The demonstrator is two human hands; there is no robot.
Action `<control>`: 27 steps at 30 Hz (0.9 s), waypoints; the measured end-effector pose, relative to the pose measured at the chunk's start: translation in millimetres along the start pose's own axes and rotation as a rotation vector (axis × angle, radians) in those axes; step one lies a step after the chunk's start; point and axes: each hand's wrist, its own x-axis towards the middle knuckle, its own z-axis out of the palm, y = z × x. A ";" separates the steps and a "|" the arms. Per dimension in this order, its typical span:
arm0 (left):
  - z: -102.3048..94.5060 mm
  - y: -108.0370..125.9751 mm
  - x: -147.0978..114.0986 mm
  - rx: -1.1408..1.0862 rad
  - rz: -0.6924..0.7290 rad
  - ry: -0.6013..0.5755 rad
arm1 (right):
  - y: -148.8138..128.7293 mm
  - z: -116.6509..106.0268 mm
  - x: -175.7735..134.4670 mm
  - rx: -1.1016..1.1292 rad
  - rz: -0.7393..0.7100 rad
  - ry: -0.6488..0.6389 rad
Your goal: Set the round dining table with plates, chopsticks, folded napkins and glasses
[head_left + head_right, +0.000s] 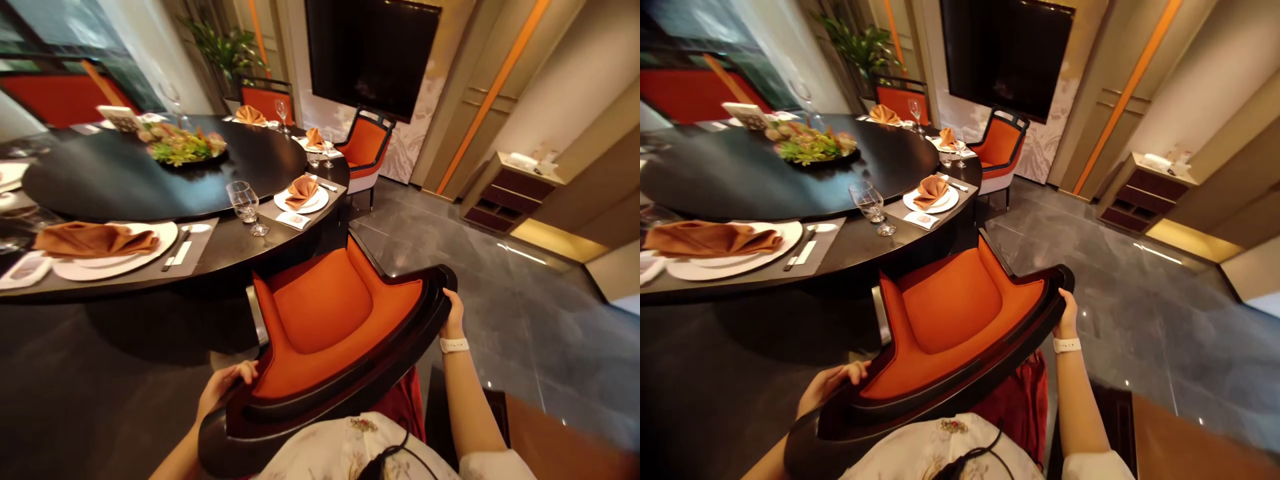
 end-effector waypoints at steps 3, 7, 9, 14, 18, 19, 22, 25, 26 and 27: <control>81.6 -5.2 23.6 -0.072 -0.012 0.036 | -32.2 28.3 104.7 0.085 0.130 -0.157; 207.3 6.9 57.2 -0.161 0.039 0.128 | -77.7 73.9 240.0 0.039 0.257 -0.325; 265.2 19.0 73.3 -0.206 0.053 0.167 | -94.5 95.2 295.9 -0.031 0.252 -0.288; 364.2 46.7 114.2 -0.360 0.073 0.273 | -105.4 131.6 393.9 -0.159 0.100 -0.289; 408.3 60.2 150.1 -0.438 0.093 0.296 | -107.5 152.7 452.5 -0.273 0.024 -0.266; 418.0 62.4 158.8 -0.445 0.093 0.297 | -110.0 158.0 465.7 -0.300 0.013 -0.248; 446.0 65.7 180.5 -0.465 0.087 0.298 | -120.2 172.7 498.4 -0.373 -0.003 -0.205; 468.4 65.8 192.3 -0.481 0.094 0.303 | -128.4 182.9 518.7 -0.421 -0.002 -0.211; 473.3 65.6 193.8 -0.482 0.097 0.302 | -129.9 184.8 522.8 -0.451 -0.007 -0.217; 476.7 65.5 194.2 -0.481 0.099 0.301 | -131.0 185.7 525.9 -0.495 -0.017 -0.219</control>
